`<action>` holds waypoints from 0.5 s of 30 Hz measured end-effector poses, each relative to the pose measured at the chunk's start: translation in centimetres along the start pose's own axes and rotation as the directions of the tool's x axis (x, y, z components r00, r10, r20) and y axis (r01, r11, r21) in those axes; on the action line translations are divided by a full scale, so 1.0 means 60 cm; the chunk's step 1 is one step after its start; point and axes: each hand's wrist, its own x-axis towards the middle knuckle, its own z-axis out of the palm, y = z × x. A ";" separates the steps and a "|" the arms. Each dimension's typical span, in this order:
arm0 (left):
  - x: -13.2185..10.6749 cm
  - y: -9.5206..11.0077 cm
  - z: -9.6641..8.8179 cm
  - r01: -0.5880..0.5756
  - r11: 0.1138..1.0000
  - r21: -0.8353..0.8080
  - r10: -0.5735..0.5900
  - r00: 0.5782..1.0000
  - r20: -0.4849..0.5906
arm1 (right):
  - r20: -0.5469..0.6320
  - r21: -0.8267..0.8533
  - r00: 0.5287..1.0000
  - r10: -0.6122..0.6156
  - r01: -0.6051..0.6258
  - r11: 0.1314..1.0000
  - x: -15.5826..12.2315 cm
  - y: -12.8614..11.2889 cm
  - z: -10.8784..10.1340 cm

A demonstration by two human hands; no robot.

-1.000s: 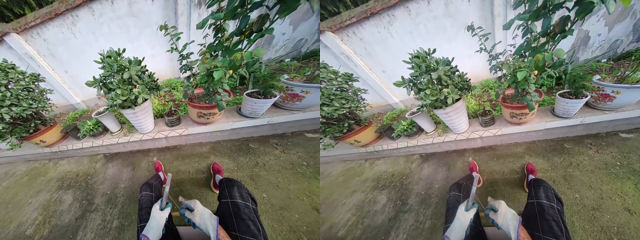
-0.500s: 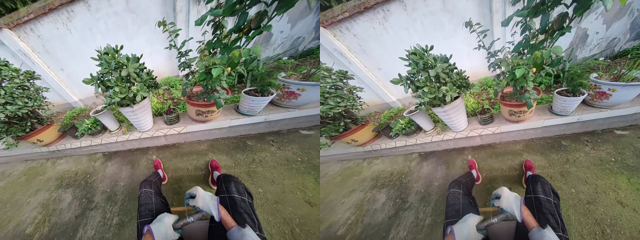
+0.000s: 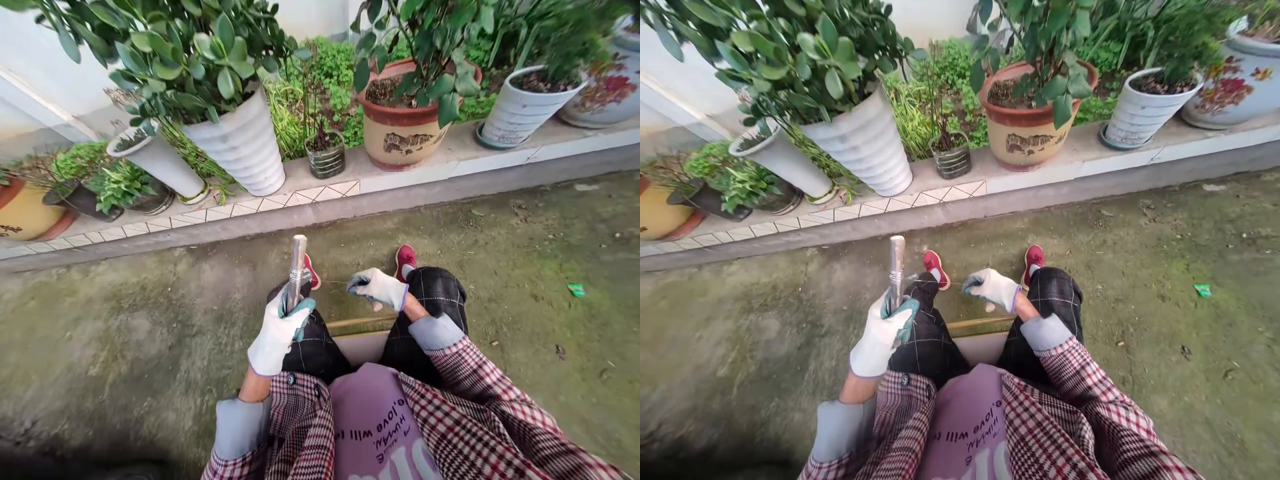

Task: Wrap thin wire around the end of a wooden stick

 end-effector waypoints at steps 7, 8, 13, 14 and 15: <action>-0.030 0.044 0.001 -0.098 0.932 -0.348 0.145 0.983 0.114 | 0.304 -0.031 0.952 -0.031 0.043 0.999 -0.040 -0.040 0.011; -0.029 0.050 -0.002 -0.144 0.916 -0.373 0.192 0.977 0.094 | 0.369 0.025 0.926 -0.074 0.069 0.997 -0.052 -0.046 0.013; -0.021 0.075 -0.025 -0.258 0.872 -0.417 0.288 0.958 0.010 | 0.461 0.250 0.847 -0.265 0.162 0.955 -0.104 -0.077 0.012; -0.019 0.078 -0.028 -0.271 0.867 -0.418 0.296 0.955 -0.003 | 0.457 0.216 0.853 -0.253 0.169 0.962 -0.113 -0.084 0.013; -0.019 0.081 -0.031 -0.284 0.861 -0.421 0.307 0.952 -0.014 | 0.434 0.146 0.874 -0.218 0.171 0.974 -0.122 -0.092 0.015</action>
